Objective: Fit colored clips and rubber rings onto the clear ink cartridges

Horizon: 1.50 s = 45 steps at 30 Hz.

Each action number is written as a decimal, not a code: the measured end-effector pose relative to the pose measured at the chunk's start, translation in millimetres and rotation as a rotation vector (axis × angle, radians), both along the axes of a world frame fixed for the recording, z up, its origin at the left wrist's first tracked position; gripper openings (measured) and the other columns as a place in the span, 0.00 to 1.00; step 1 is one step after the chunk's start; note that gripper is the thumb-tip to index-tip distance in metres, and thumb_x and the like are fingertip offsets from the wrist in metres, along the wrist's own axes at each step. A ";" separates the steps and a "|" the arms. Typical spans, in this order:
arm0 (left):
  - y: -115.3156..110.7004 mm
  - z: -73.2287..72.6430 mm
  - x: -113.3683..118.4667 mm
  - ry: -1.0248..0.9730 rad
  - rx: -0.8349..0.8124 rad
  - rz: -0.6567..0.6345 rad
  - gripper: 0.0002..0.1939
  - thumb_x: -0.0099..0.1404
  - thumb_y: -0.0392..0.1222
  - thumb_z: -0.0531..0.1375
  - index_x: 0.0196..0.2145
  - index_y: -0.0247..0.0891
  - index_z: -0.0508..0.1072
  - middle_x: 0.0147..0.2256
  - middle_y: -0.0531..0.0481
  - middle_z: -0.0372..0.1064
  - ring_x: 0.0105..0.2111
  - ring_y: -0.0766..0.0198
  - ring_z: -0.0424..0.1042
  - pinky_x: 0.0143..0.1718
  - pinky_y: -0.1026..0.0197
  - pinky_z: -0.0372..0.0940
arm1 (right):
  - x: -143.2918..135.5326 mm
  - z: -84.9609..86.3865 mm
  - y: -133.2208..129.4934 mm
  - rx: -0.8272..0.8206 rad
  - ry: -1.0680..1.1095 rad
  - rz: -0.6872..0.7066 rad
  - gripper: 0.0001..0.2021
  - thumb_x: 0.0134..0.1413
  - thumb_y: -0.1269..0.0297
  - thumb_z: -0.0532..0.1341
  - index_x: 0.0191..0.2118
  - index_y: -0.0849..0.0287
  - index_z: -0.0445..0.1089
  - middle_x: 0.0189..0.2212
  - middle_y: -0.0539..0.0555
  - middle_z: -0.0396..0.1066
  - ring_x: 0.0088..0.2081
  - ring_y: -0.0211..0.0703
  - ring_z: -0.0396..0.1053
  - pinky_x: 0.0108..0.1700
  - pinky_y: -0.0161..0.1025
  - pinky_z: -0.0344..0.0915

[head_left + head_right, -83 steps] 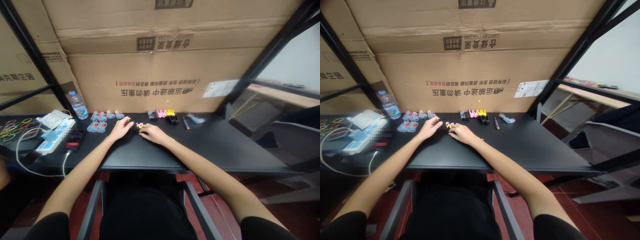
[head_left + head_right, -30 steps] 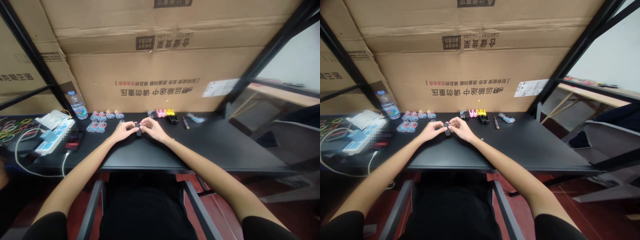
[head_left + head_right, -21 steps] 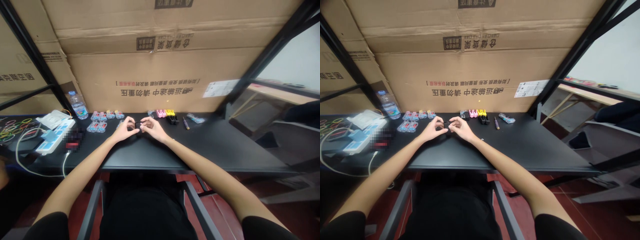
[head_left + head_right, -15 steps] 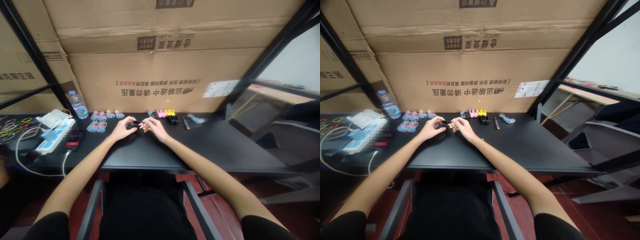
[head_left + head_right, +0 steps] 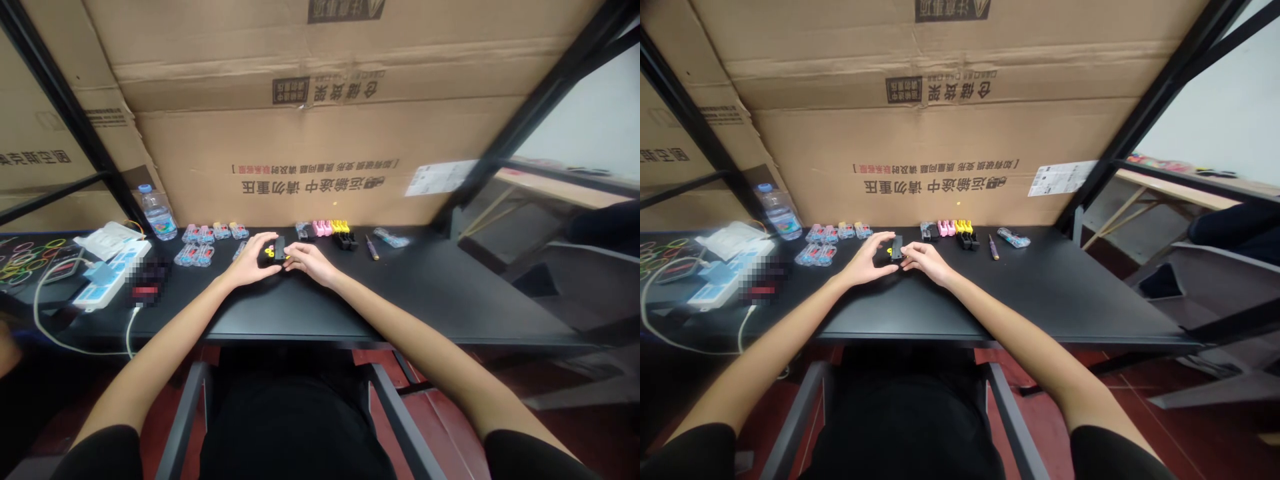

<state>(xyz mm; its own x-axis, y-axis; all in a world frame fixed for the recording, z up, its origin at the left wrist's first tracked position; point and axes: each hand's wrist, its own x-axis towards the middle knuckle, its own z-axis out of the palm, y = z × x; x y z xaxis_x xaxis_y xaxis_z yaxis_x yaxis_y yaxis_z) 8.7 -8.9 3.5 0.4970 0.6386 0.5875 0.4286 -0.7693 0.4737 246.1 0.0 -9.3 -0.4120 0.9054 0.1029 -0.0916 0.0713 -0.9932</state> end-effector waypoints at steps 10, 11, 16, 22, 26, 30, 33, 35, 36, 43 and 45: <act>1.0 7.3 -6.2 0.059 -0.020 0.122 0.34 0.67 0.54 0.70 0.67 0.46 0.68 0.62 0.41 0.72 0.57 0.48 0.75 0.62 0.44 0.68 | -4.0 -1.8 -2.5 0.335 -0.215 -0.091 0.20 0.65 0.42 0.65 0.46 0.56 0.75 0.37 0.55 0.80 0.36 0.45 0.78 0.44 0.47 0.78; 3.0 8.1 -8.8 0.045 -0.005 0.167 0.35 0.67 0.55 0.70 0.67 0.45 0.68 0.61 0.41 0.72 0.56 0.48 0.76 0.61 0.44 0.69 | -3.2 -1.3 -3.4 0.386 -0.242 -0.112 0.19 0.66 0.45 0.65 0.48 0.56 0.75 0.41 0.56 0.80 0.38 0.47 0.78 0.48 0.49 0.77; 16.8 9.7 -27.1 -0.063 0.028 0.384 0.36 0.67 0.57 0.70 0.66 0.42 0.67 0.58 0.38 0.70 0.53 0.47 0.75 0.61 0.43 0.69 | -0.9 -0.4 -8.4 0.630 -0.410 -0.081 0.13 0.65 0.60 0.66 0.52 0.54 0.80 0.53 0.61 0.80 0.53 0.57 0.76 0.63 0.60 0.68; 23.6 8.2 -36.7 -0.131 0.057 0.438 0.28 0.68 0.55 0.69 0.61 0.43 0.71 0.53 0.41 0.70 0.52 0.49 0.75 0.61 0.44 0.69 | -4.4 -4.2 -7.2 0.952 -0.696 0.041 0.12 0.68 0.66 0.65 0.53 0.54 0.81 0.52 0.62 0.82 0.54 0.58 0.78 0.60 0.56 0.69; 18.1 8.3 -30.8 -0.033 0.010 0.379 0.32 0.66 0.58 0.70 0.62 0.42 0.71 0.54 0.41 0.69 0.51 0.49 0.76 0.59 0.45 0.70 | -2.0 -3.8 -7.6 0.919 -0.681 0.069 0.09 0.68 0.64 0.65 0.49 0.54 0.82 0.46 0.61 0.82 0.48 0.56 0.79 0.55 0.53 0.71; 12.5 8.4 -26.0 0.099 0.000 0.290 0.35 0.64 0.61 0.71 0.63 0.43 0.71 0.57 0.41 0.70 0.56 0.46 0.74 0.62 0.44 0.68 | 0.1 -3.3 -9.3 0.870 -0.626 0.057 0.07 0.67 0.63 0.66 0.45 0.52 0.83 0.44 0.58 0.81 0.46 0.54 0.78 0.52 0.49 0.73; 10.4 7.9 -24.8 0.151 0.011 0.230 0.36 0.64 0.59 0.72 0.64 0.45 0.70 0.58 0.42 0.70 0.58 0.46 0.73 0.63 0.44 0.67 | -0.5 -3.0 -8.3 0.816 -0.550 0.023 0.07 0.66 0.60 0.66 0.43 0.51 0.83 0.41 0.57 0.81 0.44 0.53 0.78 0.52 0.49 0.73; 8.5 8.2 -23.3 0.184 0.037 0.191 0.35 0.64 0.58 0.72 0.64 0.45 0.71 0.58 0.41 0.71 0.59 0.45 0.73 0.63 0.43 0.66 | -1.3 -2.7 -6.6 0.765 -0.482 -0.027 0.09 0.68 0.57 0.65 0.44 0.52 0.83 0.41 0.57 0.81 0.43 0.52 0.78 0.50 0.49 0.74; 7.0 8.8 -21.8 0.207 0.056 0.173 0.35 0.64 0.57 0.72 0.64 0.45 0.71 0.58 0.41 0.71 0.59 0.44 0.73 0.63 0.43 0.66 | -1.7 -2.5 -5.8 0.737 -0.447 -0.055 0.11 0.69 0.56 0.64 0.45 0.52 0.83 0.42 0.57 0.81 0.43 0.51 0.79 0.49 0.48 0.74; -5.2 13.6 -4.2 0.330 0.196 0.114 0.32 0.66 0.55 0.69 0.63 0.42 0.72 0.58 0.39 0.73 0.58 0.42 0.73 0.61 0.42 0.63 | -3.4 -2.8 -4.7 0.519 -0.233 -0.097 0.14 0.58 0.48 0.71 0.38 0.54 0.84 0.45 0.58 0.80 0.47 0.53 0.79 0.51 0.50 0.75; -6.0 13.5 -2.2 0.337 0.207 0.114 0.31 0.67 0.55 0.69 0.63 0.43 0.72 0.58 0.39 0.73 0.58 0.42 0.73 0.62 0.42 0.63 | -4.1 -3.8 -4.4 0.453 -0.193 -0.089 0.15 0.57 0.47 0.72 0.38 0.54 0.84 0.42 0.57 0.81 0.44 0.52 0.79 0.51 0.50 0.76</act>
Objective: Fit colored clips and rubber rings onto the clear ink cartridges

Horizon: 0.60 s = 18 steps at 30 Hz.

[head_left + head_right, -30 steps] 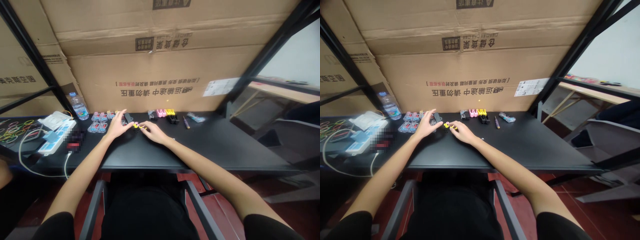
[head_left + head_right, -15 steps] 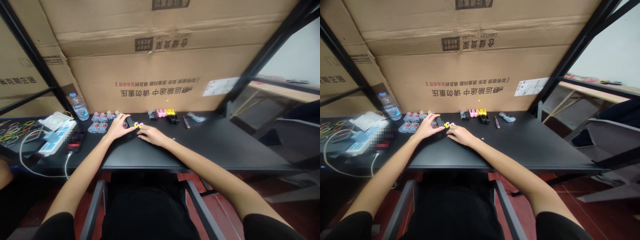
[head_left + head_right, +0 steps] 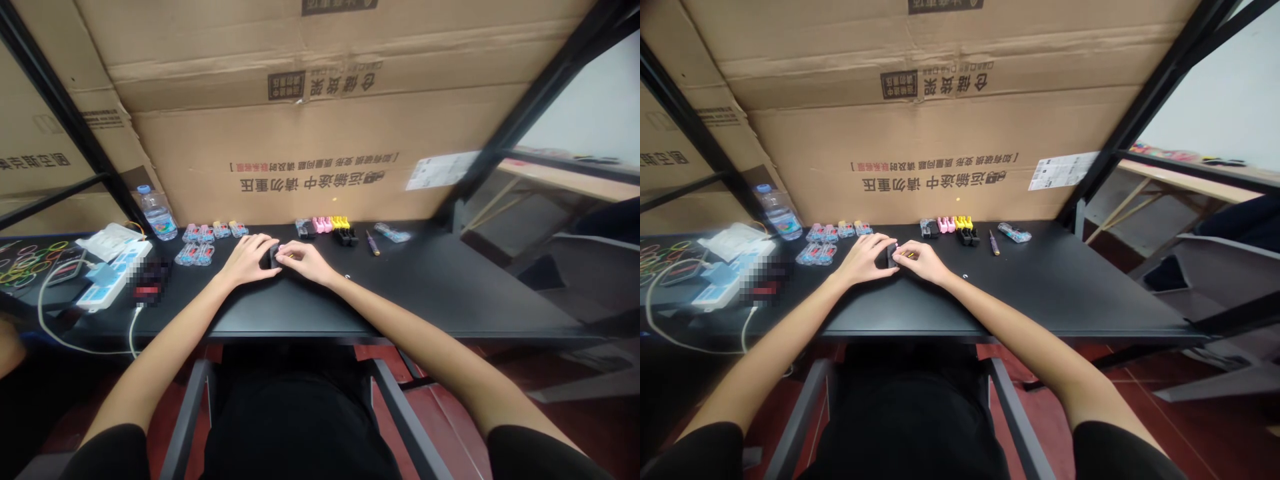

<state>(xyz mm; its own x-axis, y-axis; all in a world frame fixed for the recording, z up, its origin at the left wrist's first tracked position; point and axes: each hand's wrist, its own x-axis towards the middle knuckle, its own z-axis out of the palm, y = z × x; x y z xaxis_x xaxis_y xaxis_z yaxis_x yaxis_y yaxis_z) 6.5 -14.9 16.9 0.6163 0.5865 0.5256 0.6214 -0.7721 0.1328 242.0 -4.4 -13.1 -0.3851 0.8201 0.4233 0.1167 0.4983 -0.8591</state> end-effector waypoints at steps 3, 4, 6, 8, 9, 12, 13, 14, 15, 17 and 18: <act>0.7 -1.1 -0.2 -0.006 0.008 0.013 0.32 0.66 0.55 0.69 0.64 0.43 0.72 0.58 0.39 0.73 0.58 0.42 0.73 0.61 0.42 0.62 | -0.5 -1.1 1.5 -0.063 0.033 0.007 0.17 0.56 0.46 0.72 0.40 0.55 0.83 0.39 0.56 0.82 0.41 0.51 0.80 0.50 0.51 0.76; 1.0 -1.5 -0.4 -0.011 0.016 0.018 0.32 0.66 0.56 0.69 0.64 0.43 0.72 0.58 0.39 0.73 0.58 0.42 0.73 0.61 0.42 0.63 | -0.4 -1.2 2.1 -0.081 0.044 0.009 0.17 0.55 0.46 0.73 0.40 0.55 0.83 0.39 0.55 0.82 0.41 0.51 0.80 0.51 0.51 0.76; 1.3 -2.1 -0.4 -0.019 0.040 0.029 0.32 0.67 0.56 0.69 0.63 0.41 0.72 0.58 0.38 0.74 0.57 0.42 0.73 0.61 0.43 0.63 | 0.0 -0.9 2.8 -0.111 0.062 0.014 0.17 0.54 0.46 0.73 0.39 0.56 0.83 0.38 0.55 0.82 0.40 0.50 0.80 0.50 0.51 0.76; 0.9 -2.1 0.3 -0.025 0.061 0.042 0.32 0.67 0.57 0.68 0.63 0.40 0.72 0.58 0.37 0.74 0.57 0.42 0.74 0.61 0.42 0.62 | 0.4 -0.4 2.8 -0.136 0.076 0.019 0.17 0.54 0.46 0.74 0.38 0.56 0.83 0.37 0.55 0.82 0.39 0.50 0.79 0.49 0.50 0.77; 0.5 -1.9 0.9 -0.024 0.066 0.046 0.32 0.68 0.57 0.68 0.63 0.40 0.72 0.57 0.37 0.74 0.57 0.42 0.74 0.61 0.42 0.62 | 0.4 -0.1 2.6 -0.146 0.081 0.022 0.17 0.54 0.46 0.74 0.38 0.56 0.83 0.37 0.55 0.82 0.38 0.49 0.79 0.49 0.50 0.77; -1.2 -0.9 2.5 -0.006 0.066 0.045 0.31 0.68 0.57 0.68 0.63 0.41 0.72 0.57 0.39 0.75 0.57 0.44 0.74 0.61 0.42 0.62 | -0.1 -0.6 1.9 -0.164 0.096 0.027 0.17 0.52 0.47 0.75 0.37 0.57 0.82 0.37 0.54 0.82 0.37 0.48 0.79 0.48 0.49 0.77; -1.7 -0.6 2.9 -0.001 0.068 0.043 0.31 0.68 0.57 0.68 0.63 0.41 0.72 0.57 0.39 0.75 0.57 0.44 0.74 0.61 0.43 0.62 | -0.4 -1.1 1.9 -0.168 0.102 0.029 0.17 0.52 0.48 0.75 0.37 0.57 0.81 0.36 0.54 0.81 0.37 0.47 0.79 0.48 0.49 0.77; -2.0 -0.4 3.2 0.002 0.073 0.043 0.30 0.68 0.56 0.68 0.63 0.41 0.72 0.57 0.40 0.75 0.57 0.45 0.75 0.61 0.43 0.62 | -0.7 -1.8 2.1 -0.172 0.108 0.032 0.17 0.52 0.48 0.75 0.37 0.57 0.81 0.36 0.54 0.81 0.36 0.46 0.78 0.47 0.49 0.77; -2.3 -0.3 3.5 0.003 0.079 0.044 0.30 0.68 0.56 0.68 0.63 0.41 0.72 0.57 0.40 0.75 0.57 0.45 0.75 0.61 0.43 0.63 | -1.0 -2.4 2.5 -0.175 0.115 0.035 0.17 0.51 0.48 0.76 0.38 0.57 0.80 0.35 0.53 0.81 0.35 0.46 0.78 0.47 0.48 0.77; -2.4 -0.3 4.0 -0.001 0.088 0.049 0.29 0.68 0.55 0.68 0.62 0.41 0.73 0.56 0.40 0.75 0.56 0.45 0.75 0.60 0.43 0.63 | -1.2 -3.6 3.6 -0.178 0.133 0.041 0.17 0.51 0.50 0.76 0.39 0.57 0.79 0.35 0.52 0.80 0.35 0.45 0.78 0.47 0.48 0.77; -2.3 -0.4 4.2 -0.004 0.089 0.051 0.29 0.68 0.55 0.68 0.62 0.41 0.73 0.56 0.40 0.75 0.56 0.45 0.75 0.60 0.43 0.63 | -1.2 -3.9 4.2 -0.178 0.141 0.045 0.18 0.50 0.51 0.77 0.40 0.57 0.78 0.35 0.52 0.80 0.36 0.45 0.78 0.47 0.47 0.77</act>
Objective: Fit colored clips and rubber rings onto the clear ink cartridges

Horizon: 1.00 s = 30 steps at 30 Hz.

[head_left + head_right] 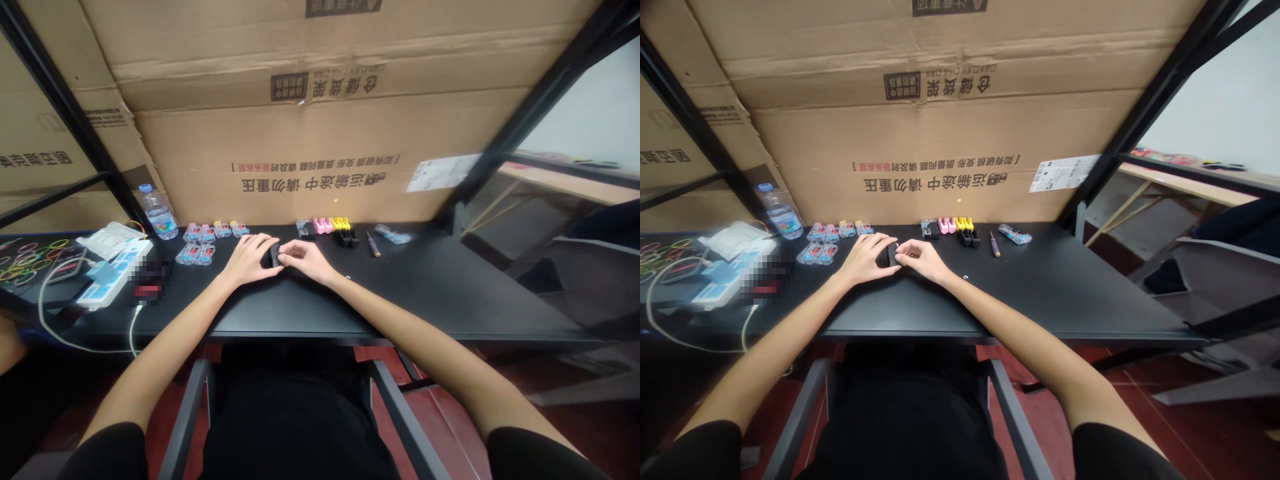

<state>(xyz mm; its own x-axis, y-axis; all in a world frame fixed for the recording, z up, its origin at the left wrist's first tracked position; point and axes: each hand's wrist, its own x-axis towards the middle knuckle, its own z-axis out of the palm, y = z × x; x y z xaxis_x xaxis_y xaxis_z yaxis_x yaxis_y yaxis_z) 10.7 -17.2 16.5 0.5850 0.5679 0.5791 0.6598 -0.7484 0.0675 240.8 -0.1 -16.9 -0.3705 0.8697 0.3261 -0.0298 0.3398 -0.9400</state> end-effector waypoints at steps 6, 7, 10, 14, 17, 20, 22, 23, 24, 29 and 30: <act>0.3 -0.4 0.5 0.001 -0.024 -0.001 0.29 0.67 0.55 0.68 0.61 0.40 0.73 0.55 0.40 0.76 0.56 0.46 0.76 0.60 0.43 0.63 | -0.4 -0.3 0.8 -0.021 0.007 0.064 0.20 0.52 0.51 0.77 0.44 0.56 0.75 0.32 0.50 0.79 0.32 0.42 0.78 0.44 0.46 0.78; 0.1 -0.3 0.4 -0.004 -0.029 0.001 0.29 0.67 0.55 0.69 0.61 0.40 0.73 0.55 0.40 0.76 0.56 0.46 0.76 0.60 0.43 0.63 | -0.7 -0.6 0.6 -0.024 0.007 0.071 0.20 0.53 0.50 0.76 0.44 0.56 0.74 0.31 0.49 0.78 0.31 0.42 0.78 0.43 0.46 0.78; -0.4 -0.2 0.2 -0.027 -0.042 0.013 0.29 0.66 0.55 0.69 0.60 0.40 0.74 0.55 0.41 0.76 0.56 0.47 0.76 0.60 0.44 0.63 | -1.5 -1.8 0.4 -0.029 0.012 0.075 0.20 0.54 0.48 0.76 0.43 0.55 0.73 0.29 0.48 0.77 0.30 0.42 0.78 0.42 0.45 0.78; -0.5 -0.7 -0.2 -0.058 -0.060 0.033 0.30 0.66 0.57 0.70 0.60 0.40 0.74 0.55 0.41 0.77 0.55 0.47 0.76 0.59 0.44 0.63 | -1.1 -2.8 1.6 -0.038 0.013 0.072 0.21 0.54 0.46 0.75 0.42 0.56 0.75 0.30 0.50 0.79 0.30 0.43 0.78 0.43 0.46 0.78; -0.6 -1.2 -0.2 -0.067 -0.070 0.033 0.29 0.66 0.57 0.69 0.59 0.40 0.74 0.55 0.42 0.77 0.55 0.48 0.77 0.58 0.45 0.64 | -0.6 -3.0 2.5 -0.046 0.010 0.073 0.21 0.53 0.45 0.76 0.42 0.57 0.75 0.30 0.50 0.79 0.30 0.42 0.78 0.42 0.45 0.79; -0.8 -1.1 0.0 -0.055 -0.073 0.025 0.29 0.67 0.57 0.69 0.59 0.40 0.73 0.55 0.42 0.76 0.54 0.48 0.77 0.58 0.45 0.64 | -0.8 -3.8 2.6 -0.060 0.003 0.076 0.22 0.55 0.45 0.75 0.41 0.57 0.74 0.29 0.50 0.78 0.30 0.42 0.77 0.36 0.42 0.79; -1.1 -0.9 0.3 -0.040 -0.075 0.016 0.30 0.67 0.57 0.69 0.60 0.40 0.73 0.55 0.42 0.76 0.55 0.48 0.77 0.58 0.45 0.64 | -1.1 -4.5 2.3 -0.069 -0.003 0.083 0.22 0.56 0.44 0.74 0.41 0.57 0.73 0.28 0.49 0.76 0.29 0.42 0.77 0.31 0.40 0.78; -1.2 -0.9 0.5 -0.032 -0.076 0.011 0.30 0.67 0.57 0.69 0.60 0.40 0.73 0.55 0.42 0.76 0.55 0.48 0.76 0.59 0.45 0.64 | -1.3 -4.9 2.1 -0.073 -0.006 0.088 0.22 0.57 0.43 0.73 0.41 0.57 0.72 0.27 0.49 0.75 0.29 0.42 0.77 0.30 0.39 0.78; -1.2 -1.0 0.8 -0.025 -0.077 0.007 0.30 0.67 0.57 0.69 0.60 0.40 0.73 0.56 0.42 0.76 0.55 0.48 0.76 0.59 0.45 0.64 | -1.5 -5.2 2.0 -0.074 -0.009 0.094 0.22 0.57 0.43 0.73 0.41 0.57 0.72 0.26 0.49 0.75 0.29 0.42 0.76 0.29 0.39 0.77; -1.1 -2.1 1.3 -0.021 -0.068 -0.013 0.30 0.67 0.57 0.68 0.60 0.40 0.73 0.55 0.42 0.76 0.55 0.48 0.77 0.60 0.45 0.64 | -2.2 -5.4 1.3 -0.064 -0.004 0.115 0.23 0.58 0.43 0.73 0.43 0.55 0.68 0.25 0.46 0.73 0.27 0.40 0.75 0.29 0.38 0.77; -1.0 -2.3 1.3 -0.022 -0.069 -0.016 0.30 0.67 0.57 0.68 0.60 0.40 0.73 0.55 0.42 0.76 0.54 0.48 0.77 0.60 0.45 0.64 | -2.3 -5.2 1.1 -0.060 -0.003 0.119 0.23 0.58 0.43 0.73 0.44 0.54 0.67 0.25 0.45 0.73 0.26 0.39 0.74 0.29 0.38 0.77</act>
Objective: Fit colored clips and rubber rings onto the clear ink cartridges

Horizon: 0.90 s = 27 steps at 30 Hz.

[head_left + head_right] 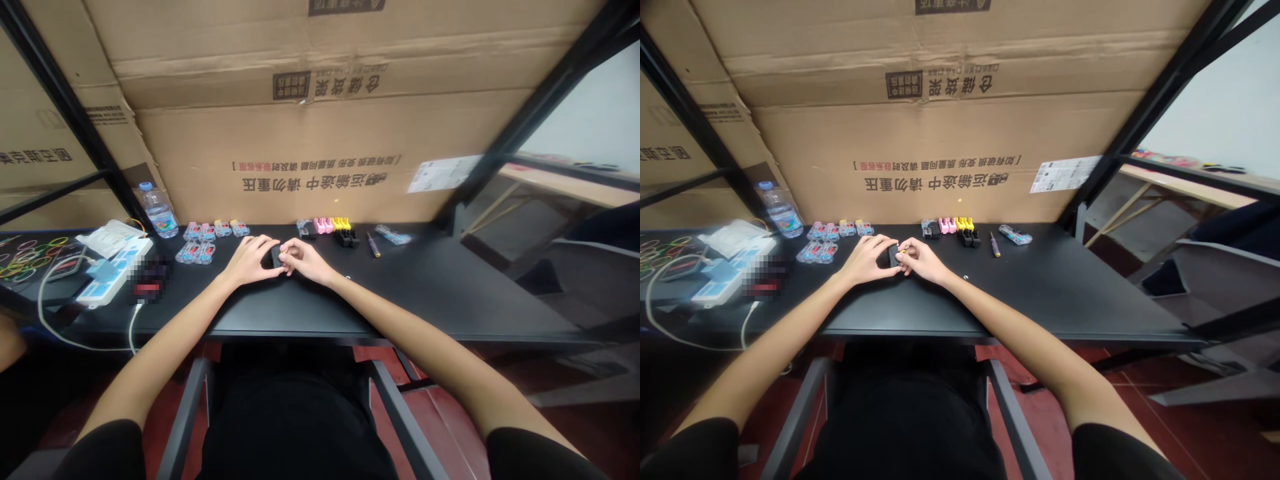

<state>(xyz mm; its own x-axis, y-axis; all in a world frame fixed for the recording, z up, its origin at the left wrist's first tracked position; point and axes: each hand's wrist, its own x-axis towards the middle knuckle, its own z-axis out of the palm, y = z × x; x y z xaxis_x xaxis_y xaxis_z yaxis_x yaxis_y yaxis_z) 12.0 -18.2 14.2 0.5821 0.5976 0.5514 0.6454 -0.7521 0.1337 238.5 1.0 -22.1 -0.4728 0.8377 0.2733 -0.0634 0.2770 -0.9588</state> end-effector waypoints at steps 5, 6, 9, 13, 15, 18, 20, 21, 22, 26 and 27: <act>-0.4 -0.1 0.9 0.020 -0.014 -0.009 0.30 0.65 0.55 0.70 0.60 0.41 0.74 0.54 0.42 0.77 0.53 0.48 0.77 0.61 0.44 0.63 | 0.1 2.4 -2.7 -0.002 -0.003 0.014 0.23 0.57 0.44 0.74 0.44 0.54 0.66 0.25 0.44 0.72 0.24 0.38 0.73 0.29 0.38 0.77; -0.6 0.1 1.2 0.022 -0.016 -0.011 0.30 0.65 0.55 0.70 0.59 0.41 0.74 0.53 0.42 0.77 0.53 0.48 0.77 0.61 0.44 0.63 | 0.2 3.1 -3.5 -0.007 -0.001 0.014 0.24 0.56 0.44 0.74 0.44 0.54 0.66 0.25 0.44 0.72 0.24 0.38 0.73 0.30 0.39 0.77; -1.5 1.2 2.1 0.004 -0.010 -0.020 0.29 0.65 0.55 0.70 0.59 0.40 0.73 0.53 0.42 0.76 0.53 0.49 0.77 0.60 0.45 0.64 | 0.4 5.3 -4.9 -0.034 0.013 0.001 0.23 0.58 0.44 0.73 0.45 0.54 0.68 0.25 0.45 0.73 0.25 0.40 0.74 0.30 0.39 0.77; -2.7 3.1 2.0 -0.036 -0.012 -0.032 0.30 0.66 0.54 0.69 0.61 0.41 0.72 0.55 0.42 0.75 0.56 0.48 0.75 0.59 0.45 0.65 | 2.3 6.9 -1.8 -0.076 0.065 -0.067 0.20 0.65 0.42 0.66 0.48 0.53 0.69 0.27 0.47 0.74 0.27 0.41 0.76 0.31 0.39 0.77; -3.0 3.7 1.5 -0.048 -0.025 -0.025 0.31 0.65 0.53 0.69 0.63 0.43 0.71 0.57 0.42 0.74 0.57 0.47 0.74 0.61 0.44 0.65 | 4.3 6.8 1.2 -0.091 0.095 -0.108 0.19 0.65 0.43 0.66 0.48 0.53 0.70 0.29 0.48 0.75 0.28 0.40 0.75 0.32 0.39 0.77; -3.0 3.7 0.7 -0.085 -0.045 -0.021 0.33 0.66 0.54 0.69 0.65 0.45 0.70 0.60 0.41 0.72 0.60 0.45 0.71 0.64 0.41 0.64 | 7.0 7.0 3.8 -0.131 0.109 -0.121 0.19 0.63 0.45 0.69 0.47 0.55 0.74 0.34 0.52 0.77 0.32 0.41 0.77 0.34 0.39 0.79; -2.3 3.0 0.1 -0.126 -0.050 -0.030 0.34 0.67 0.55 0.69 0.67 0.46 0.69 0.62 0.41 0.71 0.62 0.45 0.70 0.65 0.40 0.63 | 7.2 7.8 3.3 -0.168 0.102 -0.087 0.20 0.62 0.45 0.70 0.45 0.57 0.77 0.36 0.56 0.78 0.35 0.44 0.78 0.36 0.42 0.81; -1.7 2.5 -0.2 -0.147 -0.050 -0.037 0.35 0.68 0.55 0.69 0.67 0.46 0.68 0.62 0.41 0.71 0.63 0.45 0.69 0.66 0.40 0.63 | 6.7 8.3 2.5 -0.186 0.098 -0.067 0.20 0.61 0.44 0.70 0.44 0.58 0.78 0.36 0.56 0.78 0.36 0.46 0.79 0.37 0.43 0.81; -0.9 1.8 -0.6 -0.163 -0.050 -0.044 0.35 0.68 0.56 0.70 0.68 0.46 0.68 0.63 0.41 0.70 0.63 0.46 0.69 0.66 0.40 0.63 | 5.9 8.8 1.6 -0.201 0.097 -0.049 0.21 0.60 0.44 0.71 0.42 0.59 0.79 0.35 0.57 0.78 0.36 0.47 0.79 0.38 0.44 0.82; 3.5 -1.1 -3.2 -0.190 -0.053 -0.066 0.37 0.67 0.55 0.71 0.69 0.47 0.67 0.63 0.41 0.71 0.64 0.46 0.68 0.67 0.39 0.63 | 3.2 10.0 -0.7 -0.219 0.108 -0.039 0.21 0.58 0.45 0.73 0.39 0.61 0.81 0.33 0.57 0.79 0.37 0.48 0.80 0.42 0.46 0.82; 4.7 -1.6 -3.9 -0.190 -0.053 -0.063 0.37 0.66 0.54 0.71 0.69 0.47 0.67 0.63 0.41 0.71 0.64 0.46 0.68 0.67 0.39 0.63 | 3.3 10.0 -0.5 -0.218 0.112 -0.049 0.21 0.58 0.45 0.73 0.39 0.61 0.82 0.33 0.58 0.79 0.37 0.48 0.80 0.42 0.46 0.82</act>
